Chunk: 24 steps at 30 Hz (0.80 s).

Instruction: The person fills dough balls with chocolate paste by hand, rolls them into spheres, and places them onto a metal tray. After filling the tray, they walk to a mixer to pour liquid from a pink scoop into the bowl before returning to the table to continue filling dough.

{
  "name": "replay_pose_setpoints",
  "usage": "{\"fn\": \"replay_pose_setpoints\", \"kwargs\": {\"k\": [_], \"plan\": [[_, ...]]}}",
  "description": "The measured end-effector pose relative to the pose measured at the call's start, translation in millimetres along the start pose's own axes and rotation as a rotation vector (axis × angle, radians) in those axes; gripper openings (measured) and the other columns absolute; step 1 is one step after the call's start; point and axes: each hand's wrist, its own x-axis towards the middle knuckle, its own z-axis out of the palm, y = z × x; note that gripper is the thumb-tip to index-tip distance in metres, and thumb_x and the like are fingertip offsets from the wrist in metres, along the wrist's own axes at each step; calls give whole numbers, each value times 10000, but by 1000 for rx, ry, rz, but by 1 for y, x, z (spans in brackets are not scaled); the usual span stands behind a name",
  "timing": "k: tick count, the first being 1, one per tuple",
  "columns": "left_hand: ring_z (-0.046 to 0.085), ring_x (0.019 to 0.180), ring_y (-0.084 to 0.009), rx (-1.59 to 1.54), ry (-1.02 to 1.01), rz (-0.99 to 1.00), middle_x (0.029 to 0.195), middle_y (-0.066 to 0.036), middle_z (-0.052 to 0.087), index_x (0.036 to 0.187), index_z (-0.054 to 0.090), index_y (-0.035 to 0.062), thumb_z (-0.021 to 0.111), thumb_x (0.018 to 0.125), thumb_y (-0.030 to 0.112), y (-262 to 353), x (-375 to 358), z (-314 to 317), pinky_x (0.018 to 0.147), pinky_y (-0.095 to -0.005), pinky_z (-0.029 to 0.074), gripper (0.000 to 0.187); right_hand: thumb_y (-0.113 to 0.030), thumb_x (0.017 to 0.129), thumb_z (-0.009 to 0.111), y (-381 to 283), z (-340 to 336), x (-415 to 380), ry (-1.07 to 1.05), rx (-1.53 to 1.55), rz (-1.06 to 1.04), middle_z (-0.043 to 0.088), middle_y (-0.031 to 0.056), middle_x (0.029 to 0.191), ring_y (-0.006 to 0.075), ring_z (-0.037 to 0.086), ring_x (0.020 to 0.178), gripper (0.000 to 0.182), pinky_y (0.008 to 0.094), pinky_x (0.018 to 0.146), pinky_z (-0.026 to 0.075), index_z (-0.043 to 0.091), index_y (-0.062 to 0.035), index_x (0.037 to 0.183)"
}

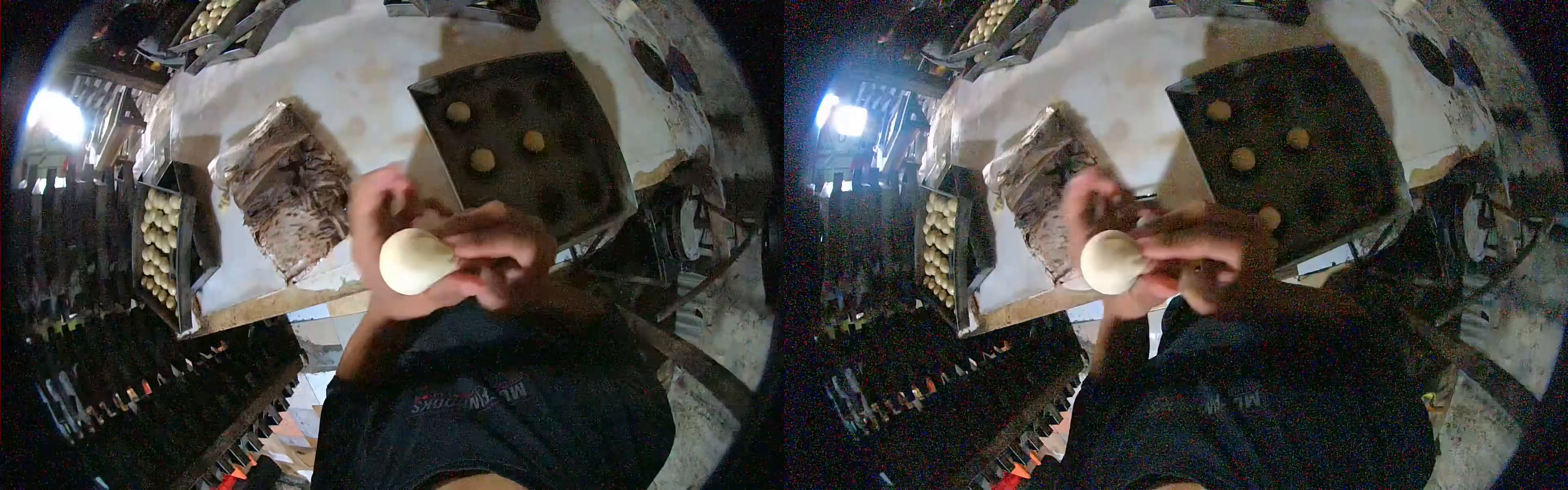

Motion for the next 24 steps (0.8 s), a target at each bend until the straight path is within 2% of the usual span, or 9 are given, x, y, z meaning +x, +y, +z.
{"fn": "replay_pose_setpoints", "kwargs": {"k": [1,4,7,10,13,17,18,22,24], "plan": [[551,876,-190,-46,-118,-22,1070,-115,525,1150,551,4,913,560,384,-10,13,9,668,-305,478,790,-25,756,691,7,9,1,202,210,67,679,116,1013,231,656,915,257,367,838,524,659,1,1009],[579,692,-207,142,-167,-36,846,-109,611,821,635,24,829,704,269,-41,26,32,575,-305,469,334,12,772,643,23,-39,-11,-67,-157,470,647,126,1073,279,628,994,244,392,874,508,639,-25,1014],[589,651,-214,645,-267,-432,762,-107,624,813,631,19,747,787,207,-65,26,44,589,-327,473,222,-18,830,589,25,-76,7,-181,-582,253,618,152,1109,313,602,1046,244,404,893,492,613,-31,1073],[582,586,-202,-502,515,-1029,701,-51,624,834,634,30,686,801,139,-137,-9,76,557,-302,473,124,-47,906,510,28,-86,4,-121,-817,150,561,185,1178,332,575,1078,240,430,914,477,574,-8,1134],[589,655,-150,-621,250,-1480,763,-37,638,930,626,27,668,779,94,-148,-11,84,582,-275,476,171,-73,906,529,65,-88,-11,-243,-791,127,544,178,1184,328,556,1109,245,444,905,477,560,-14,1142],[564,872,-77,-85,-434,-1100,955,-67,646,1146,572,2,758,736,90,-162,-28,71,683,-254,480,458,-181,966,483,96,-125,-16,-210,-599,344,597,168,1041,294,613,976,209,405,852,492,573,-15,1054],[556,851,-73,-108,-481,-1016,934,-56,638,1162,573,3,774,734,98,-160,-25,66,672,-246,473,482,-200,989,441,104,-140,-9,-214,-471,534,613,155,991,260,631,902,234,368,800,509,577,-17,1045],[470,744,-55,11,-416,-940,826,26,497,1280,504,17,762,779,74,-139,-11,31,673,-190,408,566,-136,984,413,225,-197,-5,20,-857,301,594,183,1109,287,616,994,231,387,848,501,570,-24,1111],[438,736,-50,141,-366,-956,823,35,463,1268,498,18,729,804,25,-119,-3,1,691,-173,386,518,-108,977,392,254,-210,-23,-205,-1257,196,576,211,1148,332,580,1050,270,433,923,458,535,-22,1190]]}}
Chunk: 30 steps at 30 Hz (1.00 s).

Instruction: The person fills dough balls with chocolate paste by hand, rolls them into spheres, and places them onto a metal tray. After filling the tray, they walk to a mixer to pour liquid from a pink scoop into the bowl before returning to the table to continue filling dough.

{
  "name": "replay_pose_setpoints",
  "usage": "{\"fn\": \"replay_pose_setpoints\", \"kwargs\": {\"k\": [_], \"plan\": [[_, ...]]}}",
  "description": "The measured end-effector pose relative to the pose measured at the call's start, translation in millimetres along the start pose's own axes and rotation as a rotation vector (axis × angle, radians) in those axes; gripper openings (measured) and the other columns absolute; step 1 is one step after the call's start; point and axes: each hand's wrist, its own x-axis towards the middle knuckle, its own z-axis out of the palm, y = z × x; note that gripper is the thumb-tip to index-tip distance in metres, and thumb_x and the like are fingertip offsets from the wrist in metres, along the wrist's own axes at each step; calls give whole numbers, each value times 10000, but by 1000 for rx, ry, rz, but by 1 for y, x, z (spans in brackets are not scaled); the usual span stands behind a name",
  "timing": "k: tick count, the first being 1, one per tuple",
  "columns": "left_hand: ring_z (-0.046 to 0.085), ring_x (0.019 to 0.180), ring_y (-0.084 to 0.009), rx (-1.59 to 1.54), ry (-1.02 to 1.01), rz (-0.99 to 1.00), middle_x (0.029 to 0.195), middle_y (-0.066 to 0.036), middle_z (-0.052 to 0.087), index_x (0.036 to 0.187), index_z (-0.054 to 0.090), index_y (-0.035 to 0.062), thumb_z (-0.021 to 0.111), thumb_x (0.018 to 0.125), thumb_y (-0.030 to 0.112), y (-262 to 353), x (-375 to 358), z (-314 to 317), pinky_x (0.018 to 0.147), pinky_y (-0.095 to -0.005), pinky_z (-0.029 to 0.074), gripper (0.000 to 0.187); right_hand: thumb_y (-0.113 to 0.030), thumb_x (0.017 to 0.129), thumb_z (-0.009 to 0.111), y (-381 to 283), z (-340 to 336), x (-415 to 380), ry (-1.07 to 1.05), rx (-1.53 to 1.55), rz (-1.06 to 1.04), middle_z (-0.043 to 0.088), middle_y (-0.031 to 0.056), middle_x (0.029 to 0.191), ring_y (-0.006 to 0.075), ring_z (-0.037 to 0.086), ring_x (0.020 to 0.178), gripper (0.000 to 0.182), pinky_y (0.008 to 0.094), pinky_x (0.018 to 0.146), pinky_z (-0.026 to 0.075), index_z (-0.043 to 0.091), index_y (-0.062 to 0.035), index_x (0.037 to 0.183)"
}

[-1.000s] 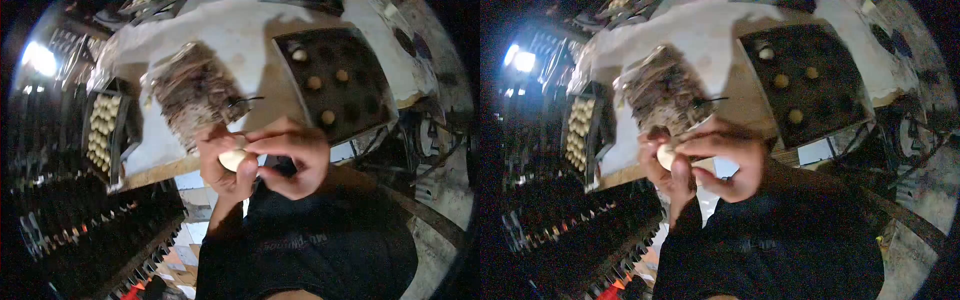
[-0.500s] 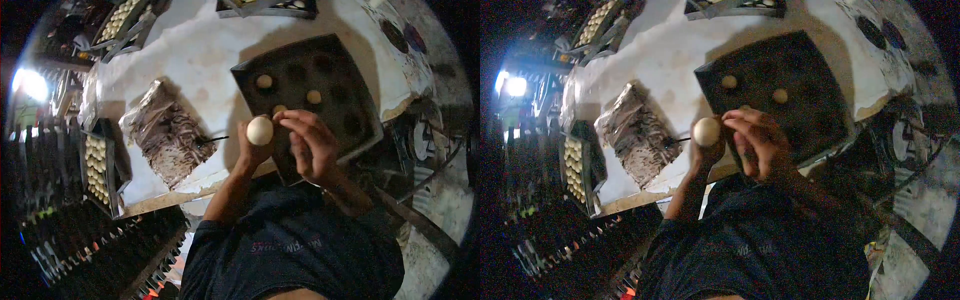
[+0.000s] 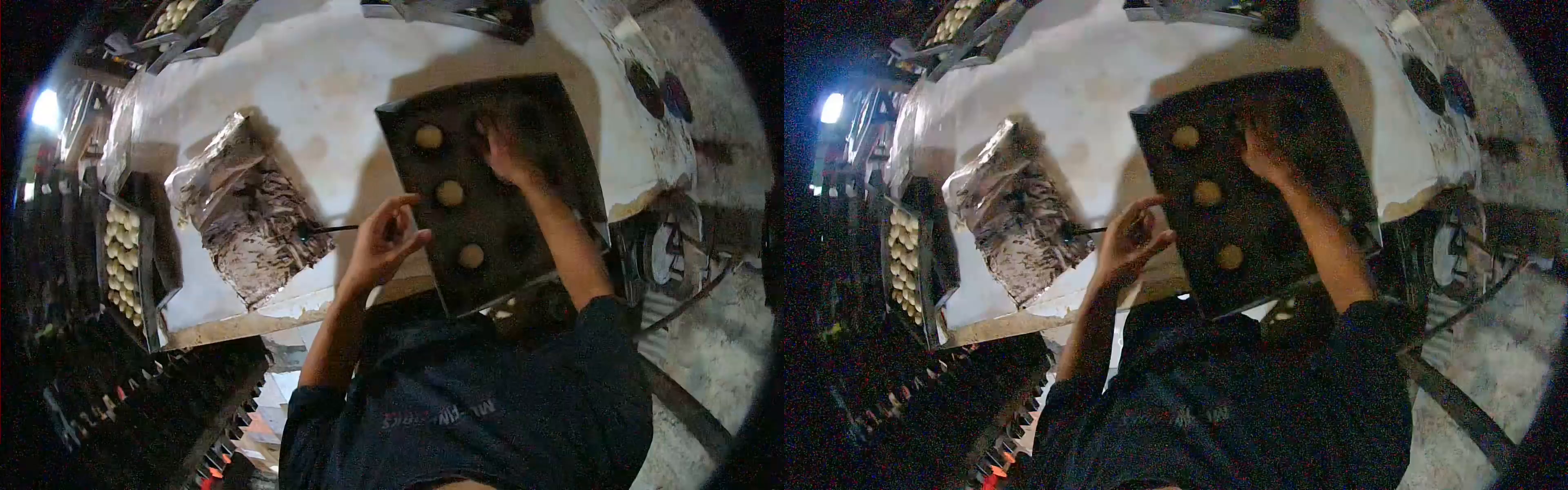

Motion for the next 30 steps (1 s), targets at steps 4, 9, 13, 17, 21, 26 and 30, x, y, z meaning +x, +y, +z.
{"fn": "replay_pose_setpoints", "kwargs": {"k": [4,9,13,17,21,26,30], "plan": [[352,657,-31,-137,213,109,750,69,378,1171,542,43,731,822,94,-39,-47,-57,581,-171,303,400,-84,892,453,-7,-4,0,-630,-219,120,471,262,1291,410,456,1194,483,462,1060,344,388,11,1361],[406,606,-71,86,461,81,702,38,421,1061,607,81,728,818,125,-101,-124,-126,524,-231,344,275,-237,895,580,12,2,13,-325,-192,-22,410,229,1405,363,355,1329,524,440,1104,284,447,6,1341],[539,622,-147,520,1063,270,757,-51,599,919,670,68,707,793,71,-129,-204,-268,563,-280,428,132,-253,978,498,-74,-42,38,320,9,-52,455,177,1391,315,460,1256,426,405,1052,365,496,0,1320],[627,820,-317,1075,1603,164,865,-131,673,828,690,64,738,762,180,-124,-302,-464,725,-410,476,142,-196,957,521,-169,-55,30,254,257,80,574,155,1216,293,536,1146,298,402,974,429,591,12,1158],[615,1011,-378,1169,1151,-664,964,-214,674,906,711,44,618,791,507,-151,-345,-581,850,-469,474,486,-189,950,532,-257,-44,43,159,141,-119,601,147,1156,277,580,1067,250,380,902,472,625,8,1073],[624,1016,-372,1063,985,-620,996,-242,659,991,667,33,625,796,464,-165,-338,-603,833,-450,491,474,-164,927,538,-330,-55,32,65,218,-121,614,145,1068,294,607,957,202,382,869,472,641,5,970],[667,919,-323,742,1296,143,953,-218,664,1082,555,20,719,793,171,-96,-306,-476,763,-395,525,364,-164,928,524,-374,-53,32,-32,371,-64,634,131,990,255,618,896,211,360,841,484,639,3,984]]}}
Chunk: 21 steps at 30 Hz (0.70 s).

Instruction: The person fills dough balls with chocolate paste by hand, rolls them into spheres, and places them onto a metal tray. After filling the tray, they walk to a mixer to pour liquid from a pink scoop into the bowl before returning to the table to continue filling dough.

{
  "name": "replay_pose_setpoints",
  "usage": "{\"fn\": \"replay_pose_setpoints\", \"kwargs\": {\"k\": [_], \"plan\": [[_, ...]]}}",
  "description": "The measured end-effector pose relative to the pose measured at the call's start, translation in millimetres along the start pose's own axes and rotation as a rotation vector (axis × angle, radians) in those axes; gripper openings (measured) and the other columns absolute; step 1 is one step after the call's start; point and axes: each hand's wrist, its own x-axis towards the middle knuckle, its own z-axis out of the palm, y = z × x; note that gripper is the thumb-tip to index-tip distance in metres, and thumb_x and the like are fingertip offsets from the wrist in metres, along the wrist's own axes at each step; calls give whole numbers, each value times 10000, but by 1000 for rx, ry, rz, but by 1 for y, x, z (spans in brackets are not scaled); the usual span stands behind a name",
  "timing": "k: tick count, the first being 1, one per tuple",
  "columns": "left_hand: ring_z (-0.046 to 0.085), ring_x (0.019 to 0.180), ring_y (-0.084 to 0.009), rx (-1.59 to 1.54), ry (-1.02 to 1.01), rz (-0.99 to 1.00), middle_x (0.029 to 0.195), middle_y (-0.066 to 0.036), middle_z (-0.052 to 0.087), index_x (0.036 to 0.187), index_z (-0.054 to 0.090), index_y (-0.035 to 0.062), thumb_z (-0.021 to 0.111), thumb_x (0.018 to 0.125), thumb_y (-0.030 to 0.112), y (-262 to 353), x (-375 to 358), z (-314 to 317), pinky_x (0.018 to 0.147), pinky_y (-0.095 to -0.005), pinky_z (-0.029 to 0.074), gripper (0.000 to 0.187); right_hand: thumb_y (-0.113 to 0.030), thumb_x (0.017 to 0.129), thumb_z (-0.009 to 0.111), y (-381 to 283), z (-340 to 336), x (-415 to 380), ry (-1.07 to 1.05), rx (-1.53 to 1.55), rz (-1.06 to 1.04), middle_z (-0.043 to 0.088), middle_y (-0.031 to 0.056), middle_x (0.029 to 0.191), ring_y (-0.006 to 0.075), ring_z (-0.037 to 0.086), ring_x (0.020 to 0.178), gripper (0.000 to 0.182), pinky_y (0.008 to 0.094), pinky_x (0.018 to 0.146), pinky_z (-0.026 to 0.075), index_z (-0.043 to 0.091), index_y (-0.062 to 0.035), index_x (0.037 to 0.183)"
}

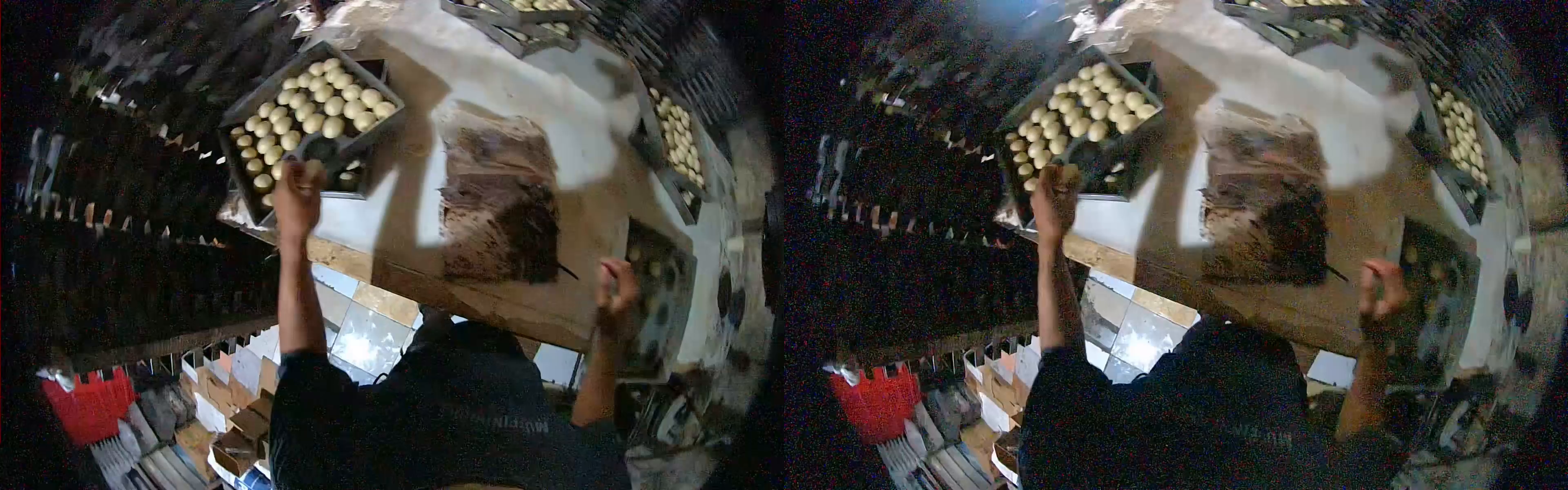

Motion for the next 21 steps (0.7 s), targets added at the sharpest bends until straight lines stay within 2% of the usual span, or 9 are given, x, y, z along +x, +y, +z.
{"fn": "replay_pose_setpoints", "kwargs": {"k": [3,6,7,9,13,14,17,19,21], "plan": [[674,916,-264,-583,-113,119,1027,-183,662,1190,477,46,713,779,-5,124,-62,41,772,-347,530,478,-199,957,491,-17,36,0,-230,478,49,648,123,987,193,621,852,274,333,770,513,645,2,1062],[624,1027,-265,-659,-486,264,1155,-185,594,1375,361,63,725,758,3,221,-117,71,879,-369,493,718,-116,943,550,-29,54,0,-595,879,213,648,96,1050,156,634,927,297,257,763,511,584,-4,1215],[582,1098,-266,-721,-646,264,1287,-187,523,1409,320,56,740,737,3,248,-130,77,942,-373,462,794,-102,934,561,-34,45,0,-500,975,241,645,109,1067,162,636,934,298,262,767,513,586,-4,1215],[593,1063,-265,-717,-485,334,1207,-208,549,1394,348,7,735,768,61,296,-146,81,886,-352,490,738,-72,917,582,-35,26,1,-305,1162,286,640,134,1101,173,640,948,304,272,774,516,589,-5,1213],[572,1033,-230,-921,-576,142,1162,-173,523,1337,433,-65,716,814,112,330,-172,97,861,-315,493,621,-149,784,741,-12,-17,7,-43,668,-345,585,219,1205,289,597,1095,478,379,959,448,595,-13,1219],[563,1004,-178,-1046,-493,-84,1072,-114,536,1289,508,-57,688,848,113,345,-185,99,864,-287,475,505,-163,737,766,-21,-27,3,-76,794,-313,554,233,1249,334,549,1169,516,411,1006,410,605,-16,1204],[542,895,-159,-889,-296,33,1013,-90,542,1244,563,-40,635,880,64,364,-204,96,787,-270,454,384,-167,793,713,-18,-44,-8,16,781,-179,552,236,1248,296,563,1157,427,373,966,442,612,-17,1181],[526,848,-180,-642,-280,309,985,-89,543,1218,591,-32,618,883,52,358,-225,95,776,-307,448,346,-168,813,703,-17,-52,-20,-63,880,-64,591,211,1175,253,602,1069,381,328,906,464,611,-8,1147],[523,1031,-277,-797,-297,265,1100,-152,521,1353,433,-41,599,905,204,366,-243,96,907,-354,421,537,-159,840,680,-24,-55,-33,-12,956,58,623,172,1069,208,626,958,314,290,831,480,609,-2,1103]]}}
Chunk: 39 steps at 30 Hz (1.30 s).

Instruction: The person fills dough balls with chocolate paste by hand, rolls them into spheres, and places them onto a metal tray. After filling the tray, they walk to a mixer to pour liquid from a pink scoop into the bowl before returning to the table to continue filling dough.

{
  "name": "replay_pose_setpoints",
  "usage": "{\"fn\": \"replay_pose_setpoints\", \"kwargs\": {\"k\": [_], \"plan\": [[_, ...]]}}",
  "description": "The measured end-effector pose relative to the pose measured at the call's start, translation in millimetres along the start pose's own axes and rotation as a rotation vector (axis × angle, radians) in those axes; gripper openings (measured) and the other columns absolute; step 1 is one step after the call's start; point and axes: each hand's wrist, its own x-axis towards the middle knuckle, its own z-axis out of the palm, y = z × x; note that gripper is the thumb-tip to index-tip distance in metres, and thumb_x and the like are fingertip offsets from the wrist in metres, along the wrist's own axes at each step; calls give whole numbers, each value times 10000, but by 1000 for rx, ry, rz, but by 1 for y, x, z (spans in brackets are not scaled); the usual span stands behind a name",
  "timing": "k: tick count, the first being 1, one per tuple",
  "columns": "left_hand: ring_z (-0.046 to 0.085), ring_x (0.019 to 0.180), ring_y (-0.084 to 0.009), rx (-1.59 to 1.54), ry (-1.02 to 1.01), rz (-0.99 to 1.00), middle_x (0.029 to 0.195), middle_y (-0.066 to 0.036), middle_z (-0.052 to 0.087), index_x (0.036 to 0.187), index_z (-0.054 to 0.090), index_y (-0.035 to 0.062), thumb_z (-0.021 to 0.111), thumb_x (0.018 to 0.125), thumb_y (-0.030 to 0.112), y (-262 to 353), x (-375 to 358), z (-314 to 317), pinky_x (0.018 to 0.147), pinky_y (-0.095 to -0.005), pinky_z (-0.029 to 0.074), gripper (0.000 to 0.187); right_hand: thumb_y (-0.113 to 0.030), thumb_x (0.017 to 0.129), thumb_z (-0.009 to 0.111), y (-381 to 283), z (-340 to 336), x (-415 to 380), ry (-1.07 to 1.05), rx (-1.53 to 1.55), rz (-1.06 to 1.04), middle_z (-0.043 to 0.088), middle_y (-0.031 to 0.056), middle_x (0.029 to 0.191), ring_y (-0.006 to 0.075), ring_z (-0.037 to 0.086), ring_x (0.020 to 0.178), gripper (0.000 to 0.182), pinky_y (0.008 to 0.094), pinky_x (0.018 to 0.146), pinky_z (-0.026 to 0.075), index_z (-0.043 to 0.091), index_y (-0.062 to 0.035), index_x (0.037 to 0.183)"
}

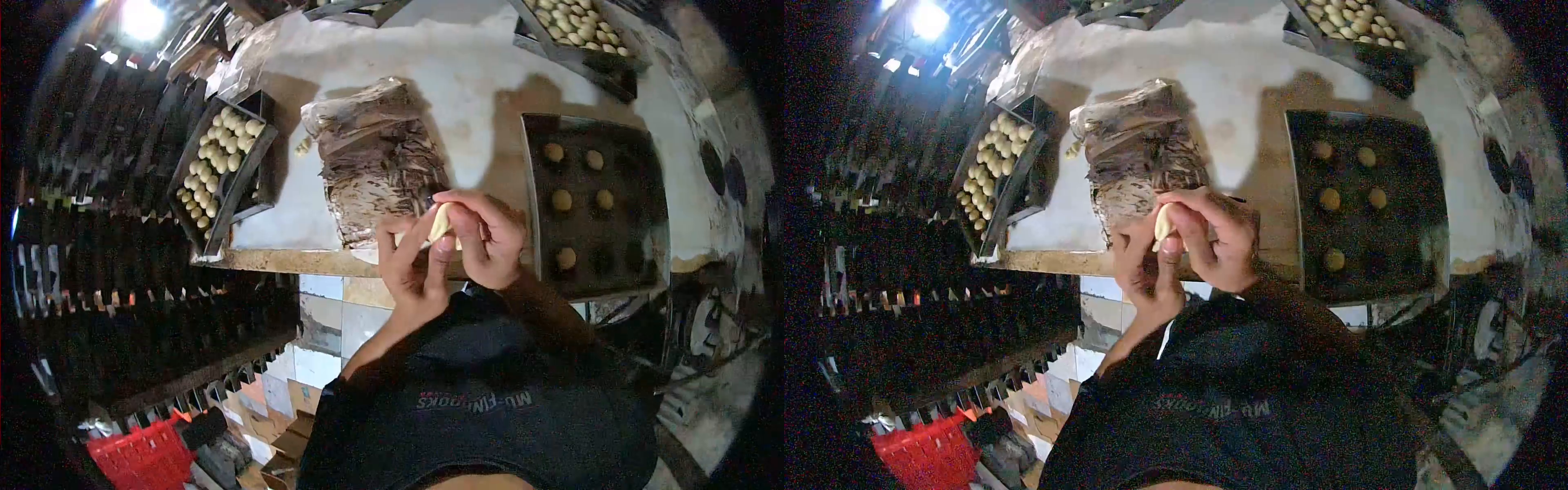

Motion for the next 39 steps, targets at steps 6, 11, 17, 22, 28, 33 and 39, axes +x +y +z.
{"fn": "replay_pose_setpoints", "kwargs": {"k": [6,11,17,22,28,33,39], "plan": [[554,1003,-158,-173,-174,-516,1116,-141,603,1262,505,-64,509,976,274,5,-18,-36,851,-280,447,443,-179,938,565,44,60,-14,124,-235,-47,616,132,732,231,610,613,163,320,591,476,631,-30,947],[627,827,-144,-831,306,-721,948,-86,656,1001,630,-25,555,967,251,-10,-63,-112,737,-287,514,289,-275,1020,338,50,128,-25,-167,-307,-41,561,157,1036,284,471,1054,359,395,928,375,595,-28,980],[670,750,-139,-1027,70,-942,946,-87,674,1039,618,-4,576,948,276,-59,-131,-164,607,-223,535,296,-328,999,375,78,165,-76,-242,-294,-49,568,150,1041,293,534,1012,390,393,889,407,610,-21,954],[648,1009,-227,-1140,175,-1047,1063,-166,652,1106,576,-49,544,959,240,-68,-133,-177,810,-316,578,326,-42,798,586,160,46,-41,26,-1163,20,535,163,975,331,513,1033,255,414,870,409,523,-31,1045],[595,1103,-244,-1023,231,-934,1190,-181,592,1214,512,-76,527,958,265,-94,-93,-177,973,-356,487,427,-50,780,522,194,-7,-6,-364,-1320,101,596,259,939,471,564,798,298,542,716,447,511,-21,1076],[493,1215,-266,-935,205,-824,1291,-162,527,1385,378,-39,541,929,327,-104,-47,-176,1046,-407,359,607,-42,821,504,180,19,33,-587,-1110,-17,557,212,904,406,586,748,364,456,683,500,539,-48,1183],[496,1211,-262,-943,317,-803,1316,-153,518,1341,438,-42,537,941,248,-125,-16,-158,1047,-417,365,504,-16,922,414,214,19,116,-488,-1029,-16,567,212,721,316,628,680,308,408,614,504,524,61,1199]]}}
